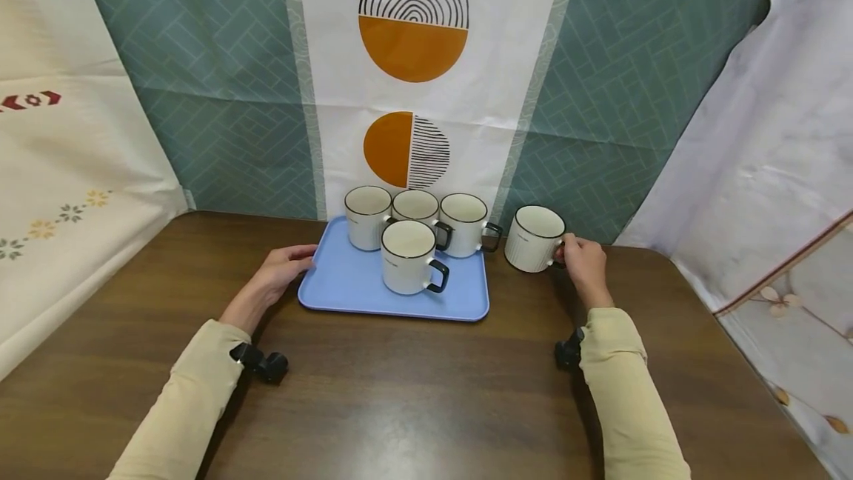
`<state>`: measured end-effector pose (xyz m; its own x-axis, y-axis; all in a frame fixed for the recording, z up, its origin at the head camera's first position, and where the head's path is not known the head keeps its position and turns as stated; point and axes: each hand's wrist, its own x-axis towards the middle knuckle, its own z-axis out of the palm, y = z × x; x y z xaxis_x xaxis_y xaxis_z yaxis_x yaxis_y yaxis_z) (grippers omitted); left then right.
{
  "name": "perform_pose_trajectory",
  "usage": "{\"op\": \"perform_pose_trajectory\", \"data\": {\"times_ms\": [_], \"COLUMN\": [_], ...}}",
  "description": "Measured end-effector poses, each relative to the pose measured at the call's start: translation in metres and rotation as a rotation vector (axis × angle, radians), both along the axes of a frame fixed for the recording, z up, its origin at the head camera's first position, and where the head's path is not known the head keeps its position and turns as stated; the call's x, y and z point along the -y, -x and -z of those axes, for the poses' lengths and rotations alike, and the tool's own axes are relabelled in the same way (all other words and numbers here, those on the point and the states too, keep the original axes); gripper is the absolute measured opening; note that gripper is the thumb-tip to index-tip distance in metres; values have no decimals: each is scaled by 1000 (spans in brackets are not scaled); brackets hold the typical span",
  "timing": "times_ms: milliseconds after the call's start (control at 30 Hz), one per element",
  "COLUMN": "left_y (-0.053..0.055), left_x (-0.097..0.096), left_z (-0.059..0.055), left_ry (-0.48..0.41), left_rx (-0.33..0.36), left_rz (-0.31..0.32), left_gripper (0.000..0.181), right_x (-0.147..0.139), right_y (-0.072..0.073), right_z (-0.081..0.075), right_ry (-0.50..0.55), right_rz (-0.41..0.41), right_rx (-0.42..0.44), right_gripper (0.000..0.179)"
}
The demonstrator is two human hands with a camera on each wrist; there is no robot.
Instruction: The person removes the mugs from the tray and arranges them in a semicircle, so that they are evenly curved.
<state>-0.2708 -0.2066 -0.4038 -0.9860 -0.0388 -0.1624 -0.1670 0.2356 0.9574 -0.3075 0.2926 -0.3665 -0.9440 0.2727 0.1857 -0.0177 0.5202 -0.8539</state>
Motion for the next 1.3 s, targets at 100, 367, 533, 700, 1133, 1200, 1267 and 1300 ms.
{"op": "perform_pose_trajectory", "data": {"times_ms": [100, 367, 533, 700, 1133, 1200, 1267, 1300], "left_y": [0, 0, 0, 0, -1, -1, -1, -1], "left_x": [1, -1, -1, -2, -2, -2, -1, -1], "left_z": [-1, 0, 0, 0, 0, 0, 0, -1], "left_ry": [0, -2, 4, 4, 1, -1, 4, 5], "left_rx": [6, 6, 3, -5, -2, -1, -1, -2], "left_rz": [-5, -9, -17, -20, -19, -18, -15, -15], "left_gripper": [46, 45, 45, 45, 45, 45, 45, 45], "right_x": [-2, -2, 13, 38, 104, 112, 119, 123], "right_y": [-4, -10, -13, -19, -28, -29, -29, -30], "right_z": [-5, -26, -43, -50, -35, -31, -26, -24], "right_ry": [-101, -104, -152, -191, 162, 193, 219, 222], "right_rz": [-14, -86, -122, -163, -523, -546, -573, -587], "right_rx": [12, -27, -117, -182, -17, 12, 39, 50], "right_gripper": [49, 55, 53, 46, 42, 43, 43, 43]}}
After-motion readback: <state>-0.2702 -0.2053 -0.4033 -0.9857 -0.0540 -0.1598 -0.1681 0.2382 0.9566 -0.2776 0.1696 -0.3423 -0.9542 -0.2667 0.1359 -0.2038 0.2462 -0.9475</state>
